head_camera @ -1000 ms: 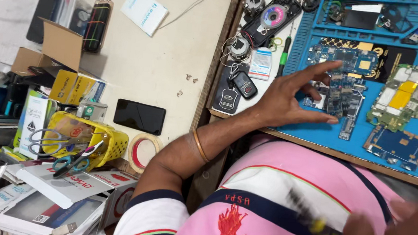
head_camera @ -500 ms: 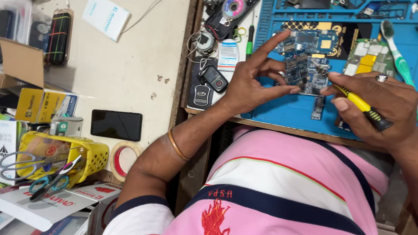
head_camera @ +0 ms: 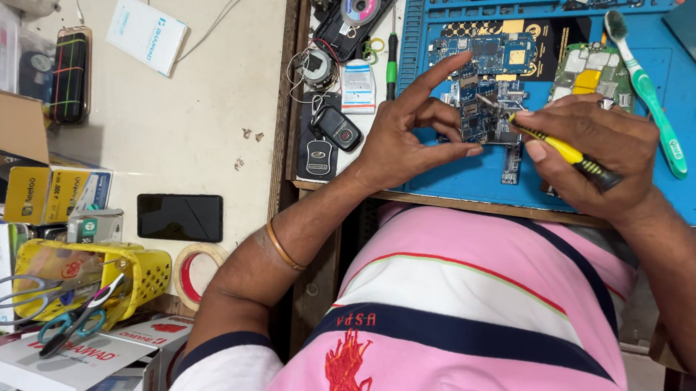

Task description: The person holds a disassembled phone motherboard on a blue repair mat and uses a yellow-handled screwdriver to pry and work on components on the board, repositioning the board repeatedly while working on different sections.

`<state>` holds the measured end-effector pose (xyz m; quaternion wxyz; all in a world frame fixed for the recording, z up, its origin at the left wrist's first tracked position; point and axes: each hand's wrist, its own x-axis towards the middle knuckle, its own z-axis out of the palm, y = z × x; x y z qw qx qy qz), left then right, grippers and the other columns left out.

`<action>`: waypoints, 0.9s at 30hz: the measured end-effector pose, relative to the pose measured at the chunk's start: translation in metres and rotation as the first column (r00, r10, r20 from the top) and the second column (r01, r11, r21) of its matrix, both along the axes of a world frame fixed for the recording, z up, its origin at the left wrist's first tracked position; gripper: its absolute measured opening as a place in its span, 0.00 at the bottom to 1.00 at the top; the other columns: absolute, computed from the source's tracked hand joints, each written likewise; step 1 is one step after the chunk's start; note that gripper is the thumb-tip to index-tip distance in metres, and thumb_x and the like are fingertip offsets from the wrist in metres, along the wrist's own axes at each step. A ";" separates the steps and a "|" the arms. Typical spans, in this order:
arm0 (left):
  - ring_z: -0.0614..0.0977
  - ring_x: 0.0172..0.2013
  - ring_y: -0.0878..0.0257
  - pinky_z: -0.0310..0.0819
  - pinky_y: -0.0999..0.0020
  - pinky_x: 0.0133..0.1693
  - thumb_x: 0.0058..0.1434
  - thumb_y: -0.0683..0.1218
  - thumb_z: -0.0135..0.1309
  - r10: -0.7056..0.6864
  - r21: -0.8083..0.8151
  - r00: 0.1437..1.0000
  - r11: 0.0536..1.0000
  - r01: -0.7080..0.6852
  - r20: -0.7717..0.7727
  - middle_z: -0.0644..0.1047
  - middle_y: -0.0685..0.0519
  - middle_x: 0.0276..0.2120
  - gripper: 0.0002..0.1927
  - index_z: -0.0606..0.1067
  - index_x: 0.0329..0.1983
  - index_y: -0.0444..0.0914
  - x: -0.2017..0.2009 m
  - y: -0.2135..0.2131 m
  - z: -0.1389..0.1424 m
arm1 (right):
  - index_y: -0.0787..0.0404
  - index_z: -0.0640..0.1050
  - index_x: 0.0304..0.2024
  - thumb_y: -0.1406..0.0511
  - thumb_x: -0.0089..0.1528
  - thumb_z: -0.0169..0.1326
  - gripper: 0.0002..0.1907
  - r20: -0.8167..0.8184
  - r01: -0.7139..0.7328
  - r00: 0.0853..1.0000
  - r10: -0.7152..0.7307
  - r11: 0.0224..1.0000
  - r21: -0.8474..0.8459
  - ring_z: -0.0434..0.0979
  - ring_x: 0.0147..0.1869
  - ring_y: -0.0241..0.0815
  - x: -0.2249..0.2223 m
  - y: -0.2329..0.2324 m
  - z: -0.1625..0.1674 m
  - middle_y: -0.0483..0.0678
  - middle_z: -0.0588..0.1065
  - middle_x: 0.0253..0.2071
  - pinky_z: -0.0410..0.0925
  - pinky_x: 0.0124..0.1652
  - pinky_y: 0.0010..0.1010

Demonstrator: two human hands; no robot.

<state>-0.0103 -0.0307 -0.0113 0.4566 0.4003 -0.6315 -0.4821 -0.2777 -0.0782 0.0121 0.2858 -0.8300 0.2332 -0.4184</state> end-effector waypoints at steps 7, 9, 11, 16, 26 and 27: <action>0.85 0.41 0.69 0.87 0.69 0.52 0.61 0.36 0.71 0.008 -0.015 1.000 1.000 -0.008 0.000 0.83 0.54 0.36 0.52 0.53 0.80 0.48 0.000 -0.001 0.000 | 0.66 0.80 0.53 0.71 0.67 0.58 0.13 -0.002 0.007 1.000 -0.007 1.000 0.007 0.84 0.47 0.47 -0.004 -0.001 -0.003 0.55 0.81 0.42 0.75 0.50 0.31; 0.85 0.41 0.69 0.87 0.69 0.51 0.60 0.36 0.71 0.017 0.022 0.999 1.000 -0.016 -0.041 0.82 0.54 0.36 0.53 0.52 0.81 0.47 -0.001 -0.002 -0.003 | 0.69 0.79 0.50 0.71 0.65 0.56 0.11 0.010 0.015 1.000 -0.015 1.000 0.011 0.84 0.45 0.48 -0.007 -0.003 -0.005 0.56 0.81 0.40 0.74 0.49 0.35; 0.84 0.39 0.69 0.86 0.69 0.49 0.59 0.35 0.72 0.046 0.081 0.993 0.996 -0.037 -0.108 0.81 0.54 0.35 0.54 0.52 0.81 0.46 -0.001 -0.005 -0.007 | 0.68 0.79 0.54 0.70 0.72 0.55 0.10 0.039 0.043 0.998 -0.047 0.995 0.092 0.84 0.45 0.43 -0.009 -0.003 -0.006 0.54 0.81 0.43 0.76 0.47 0.28; 0.81 0.37 0.71 0.85 0.70 0.49 0.58 0.32 0.71 0.036 0.137 0.963 0.991 0.000 -0.265 0.78 0.56 0.32 0.57 0.50 0.82 0.46 0.000 -0.004 -0.005 | 0.66 0.79 0.56 0.66 0.75 0.52 0.11 0.097 0.036 0.993 -0.073 0.942 0.333 0.84 0.42 0.36 -0.007 0.002 -0.005 0.52 0.81 0.45 0.76 0.43 0.24; 0.86 0.42 0.68 0.84 0.68 0.52 0.61 0.33 0.69 -0.092 0.123 0.961 0.984 0.128 -0.259 0.83 0.53 0.40 0.55 0.47 0.81 0.47 -0.005 0.002 0.002 | 0.65 0.82 0.46 0.65 0.69 0.56 0.09 -0.020 -0.040 0.999 0.050 0.939 0.342 0.84 0.40 0.38 0.005 0.008 -0.003 0.50 0.82 0.38 0.75 0.41 0.26; 0.85 0.42 0.68 0.84 0.69 0.52 0.60 0.33 0.70 -0.096 0.114 0.965 0.985 0.127 -0.245 0.83 0.54 0.38 0.56 0.48 0.82 0.47 -0.005 0.002 0.002 | 0.64 0.82 0.45 0.65 0.69 0.56 0.09 -0.017 -0.051 0.998 0.061 0.935 0.351 0.84 0.39 0.37 0.006 0.007 -0.003 0.50 0.82 0.37 0.75 0.40 0.26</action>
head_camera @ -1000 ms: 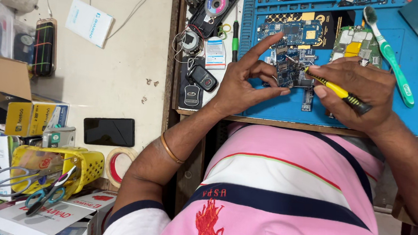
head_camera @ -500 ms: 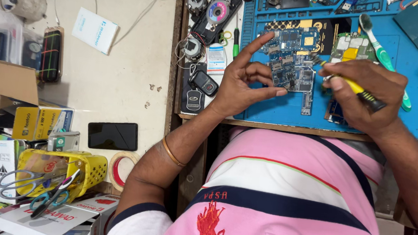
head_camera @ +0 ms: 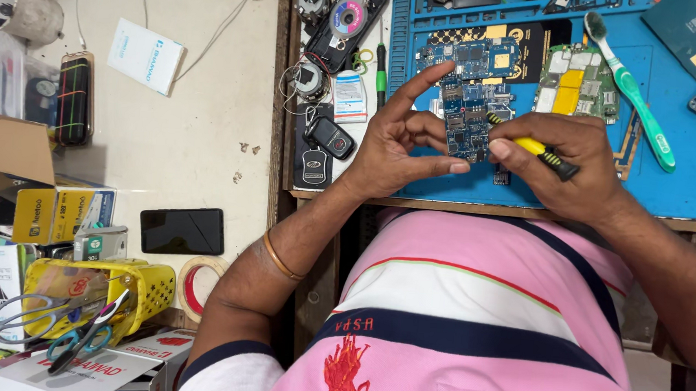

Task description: The person holds a disassembled phone motherboard on a blue repair mat and uses a yellow-handled screwdriver to pry and work on components on the board, repositioning the board repeatedly while working on different sections.

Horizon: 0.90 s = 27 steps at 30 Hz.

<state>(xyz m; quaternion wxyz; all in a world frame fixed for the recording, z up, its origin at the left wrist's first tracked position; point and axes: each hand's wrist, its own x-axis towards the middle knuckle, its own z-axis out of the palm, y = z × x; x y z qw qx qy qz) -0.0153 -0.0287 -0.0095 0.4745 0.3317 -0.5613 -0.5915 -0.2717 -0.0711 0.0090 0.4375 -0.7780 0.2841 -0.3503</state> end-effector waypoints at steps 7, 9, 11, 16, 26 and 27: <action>0.83 0.39 0.71 0.84 0.71 0.50 0.57 0.33 0.73 0.008 -0.025 0.999 1.000 -0.007 0.041 0.80 0.56 0.34 0.57 0.51 0.82 0.47 0.000 0.000 -0.005 | 0.64 0.81 0.41 0.65 0.70 0.55 0.08 0.003 -0.027 1.000 0.027 0.999 0.026 0.83 0.36 0.35 -0.001 -0.001 -0.006 0.49 0.81 0.35 0.74 0.37 0.25; 0.83 0.39 0.71 0.85 0.70 0.50 0.56 0.33 0.74 0.014 -0.035 0.998 0.999 -0.012 0.057 0.81 0.55 0.36 0.57 0.51 0.81 0.46 0.000 0.000 -0.005 | 0.64 0.81 0.40 0.65 0.70 0.55 0.08 0.004 -0.028 1.000 0.028 0.999 0.022 0.83 0.36 0.35 -0.002 -0.001 -0.009 0.48 0.81 0.35 0.74 0.37 0.25; 0.85 0.41 0.69 0.86 0.68 0.52 0.56 0.33 0.73 0.008 -0.038 0.998 0.999 -0.006 0.062 0.82 0.54 0.40 0.56 0.51 0.80 0.46 -0.001 0.000 -0.003 | 0.64 0.81 0.41 0.65 0.69 0.55 0.08 0.014 -0.034 0.999 0.033 0.997 0.065 0.83 0.36 0.34 -0.003 0.000 -0.012 0.48 0.81 0.34 0.74 0.36 0.24; 0.83 0.43 0.68 0.83 0.71 0.50 0.56 0.35 0.72 0.005 0.049 0.999 0.999 -0.006 0.038 0.81 0.55 0.41 0.55 0.53 0.81 0.45 -0.004 0.005 0.008 | 0.64 0.81 0.42 0.65 0.67 0.58 0.08 0.009 0.019 1.000 -0.020 0.993 0.117 0.81 0.35 0.33 -0.001 0.003 -0.010 0.47 0.81 0.34 0.71 0.36 0.23; 0.84 0.44 0.67 0.83 0.71 0.49 0.69 0.35 0.59 0.119 0.067 0.990 0.991 -0.114 -0.074 0.82 0.51 0.41 0.24 0.67 0.67 0.36 0.001 0.004 -0.008 | 0.63 0.82 0.39 0.64 0.64 0.59 0.08 -0.077 0.044 0.996 -0.034 0.991 0.128 0.76 0.31 0.32 0.007 0.009 -0.008 0.45 0.79 0.29 0.67 0.32 0.25; 0.84 0.44 0.68 0.82 0.72 0.48 0.69 0.35 0.59 0.118 0.067 0.989 0.991 -0.112 -0.087 0.82 0.51 0.41 0.23 0.67 0.65 0.36 0.002 0.004 -0.011 | 0.63 0.82 0.38 0.64 0.64 0.59 0.08 -0.098 0.051 0.994 -0.038 0.990 0.128 0.76 0.30 0.32 0.008 0.010 -0.008 0.45 0.80 0.28 0.67 0.31 0.25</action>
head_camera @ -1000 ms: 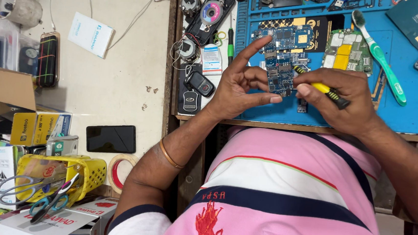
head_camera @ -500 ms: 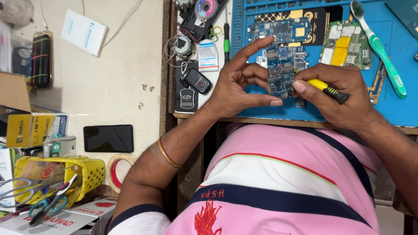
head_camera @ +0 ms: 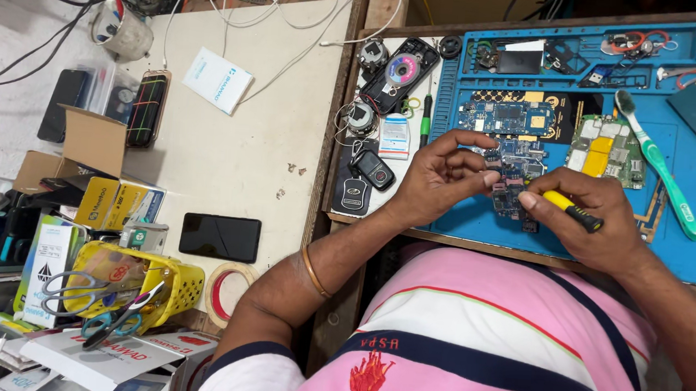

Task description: The person holds a disassembled phone motherboard on a blue repair mat and uses a yellow-handled screwdriver to pry and work on components on the board, repositioning the board repeatedly while working on different sections.

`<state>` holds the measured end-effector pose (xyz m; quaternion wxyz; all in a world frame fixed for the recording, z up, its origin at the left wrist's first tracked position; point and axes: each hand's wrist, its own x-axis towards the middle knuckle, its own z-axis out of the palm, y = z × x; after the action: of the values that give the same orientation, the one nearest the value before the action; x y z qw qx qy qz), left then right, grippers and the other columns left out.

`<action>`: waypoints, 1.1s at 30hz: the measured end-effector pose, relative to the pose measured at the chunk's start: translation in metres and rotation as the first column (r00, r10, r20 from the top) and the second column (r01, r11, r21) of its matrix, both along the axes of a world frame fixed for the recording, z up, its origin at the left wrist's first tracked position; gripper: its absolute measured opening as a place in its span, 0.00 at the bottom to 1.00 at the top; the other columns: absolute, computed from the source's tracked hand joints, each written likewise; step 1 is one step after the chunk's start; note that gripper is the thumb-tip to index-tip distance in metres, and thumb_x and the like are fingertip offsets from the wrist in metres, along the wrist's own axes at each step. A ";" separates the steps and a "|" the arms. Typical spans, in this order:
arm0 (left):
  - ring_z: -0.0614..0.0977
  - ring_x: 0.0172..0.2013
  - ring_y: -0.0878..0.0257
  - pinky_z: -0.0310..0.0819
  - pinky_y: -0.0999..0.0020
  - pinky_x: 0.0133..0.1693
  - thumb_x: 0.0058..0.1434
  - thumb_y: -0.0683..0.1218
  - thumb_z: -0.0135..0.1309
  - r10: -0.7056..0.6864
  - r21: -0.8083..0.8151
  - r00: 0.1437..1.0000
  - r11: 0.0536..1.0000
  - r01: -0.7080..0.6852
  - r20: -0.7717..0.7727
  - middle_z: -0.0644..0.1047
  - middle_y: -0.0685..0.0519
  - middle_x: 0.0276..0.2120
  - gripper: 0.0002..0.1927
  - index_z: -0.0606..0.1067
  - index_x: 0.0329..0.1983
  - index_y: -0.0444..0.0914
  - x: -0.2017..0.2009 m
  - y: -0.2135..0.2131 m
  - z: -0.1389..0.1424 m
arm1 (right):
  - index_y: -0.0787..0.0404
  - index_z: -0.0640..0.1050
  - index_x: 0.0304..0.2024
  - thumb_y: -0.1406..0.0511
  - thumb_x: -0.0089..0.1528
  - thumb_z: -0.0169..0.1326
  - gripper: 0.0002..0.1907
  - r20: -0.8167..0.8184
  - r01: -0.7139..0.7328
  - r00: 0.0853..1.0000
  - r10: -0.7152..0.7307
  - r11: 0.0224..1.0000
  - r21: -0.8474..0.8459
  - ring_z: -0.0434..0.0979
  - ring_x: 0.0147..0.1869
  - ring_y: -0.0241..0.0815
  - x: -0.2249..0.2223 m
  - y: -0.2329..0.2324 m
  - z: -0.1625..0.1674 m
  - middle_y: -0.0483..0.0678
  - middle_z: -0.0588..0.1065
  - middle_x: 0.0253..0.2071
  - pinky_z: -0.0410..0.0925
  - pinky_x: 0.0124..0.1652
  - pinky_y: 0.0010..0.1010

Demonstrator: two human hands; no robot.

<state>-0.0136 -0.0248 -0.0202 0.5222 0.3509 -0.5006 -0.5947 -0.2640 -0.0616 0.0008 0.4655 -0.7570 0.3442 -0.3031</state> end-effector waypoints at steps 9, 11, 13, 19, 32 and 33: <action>0.79 0.37 0.75 0.74 0.80 0.39 0.65 0.36 0.62 0.011 -0.022 0.999 1.000 -0.010 0.046 0.78 0.56 0.35 0.21 0.68 0.57 0.38 0.002 -0.001 -0.004 | 0.61 0.83 0.38 0.63 0.63 0.59 0.08 -0.039 -0.077 0.996 0.076 0.997 -0.022 0.82 0.32 0.32 0.005 -0.001 0.005 0.45 0.82 0.30 0.72 0.33 0.26; 0.80 0.37 0.75 0.74 0.80 0.40 0.64 0.36 0.62 0.002 -0.026 0.998 1.000 0.000 0.065 0.78 0.57 0.35 0.21 0.68 0.56 0.39 0.003 -0.001 -0.004 | 0.61 0.83 0.38 0.63 0.62 0.59 0.08 -0.050 -0.076 0.996 0.074 0.997 -0.024 0.82 0.32 0.33 0.005 -0.001 0.005 0.45 0.82 0.30 0.72 0.33 0.26; 0.79 0.37 0.75 0.74 0.80 0.39 0.64 0.36 0.62 0.002 -0.040 0.997 0.999 0.002 0.083 0.78 0.57 0.35 0.21 0.68 0.57 0.39 0.003 0.000 -0.003 | 0.61 0.83 0.37 0.63 0.62 0.59 0.08 -0.059 -0.079 0.995 0.077 0.997 -0.024 0.82 0.32 0.33 0.005 0.000 0.004 0.45 0.82 0.30 0.72 0.33 0.27; 0.79 0.36 0.75 0.74 0.80 0.38 0.65 0.37 0.62 0.014 -0.039 0.994 0.999 -0.010 0.110 0.78 0.58 0.35 0.23 0.68 0.61 0.38 0.000 0.002 0.001 | 0.61 0.83 0.39 0.62 0.62 0.59 0.09 -0.084 -0.056 0.995 0.055 0.998 -0.004 0.83 0.31 0.34 0.002 0.003 0.010 0.46 0.83 0.29 0.73 0.33 0.27; 0.80 0.35 0.75 0.74 0.80 0.37 0.66 0.37 0.59 0.101 -0.047 0.991 0.994 -0.098 0.086 0.80 0.55 0.39 0.26 0.66 0.65 0.37 -0.002 -0.011 0.005 | 0.62 0.80 0.47 0.63 0.72 0.52 0.10 0.134 0.293 0.951 -0.280 0.952 -0.089 0.84 0.46 0.34 -0.103 -0.029 0.042 0.49 0.81 0.42 0.77 0.45 0.26; 0.79 0.35 0.75 0.74 0.81 0.36 0.66 0.37 0.59 0.107 -0.047 0.990 0.994 -0.103 0.092 0.80 0.55 0.38 0.26 0.66 0.65 0.37 -0.003 -0.011 0.005 | 0.62 0.80 0.47 0.63 0.72 0.52 0.10 0.134 0.345 0.933 -0.335 0.937 -0.061 0.84 0.46 0.34 -0.115 -0.028 0.040 0.49 0.81 0.42 0.77 0.45 0.26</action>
<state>-0.0164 -0.0362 -0.0154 0.5358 0.3933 -0.5180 -0.5385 -0.3789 -0.0894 0.0412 0.3942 -0.6848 0.4279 -0.4388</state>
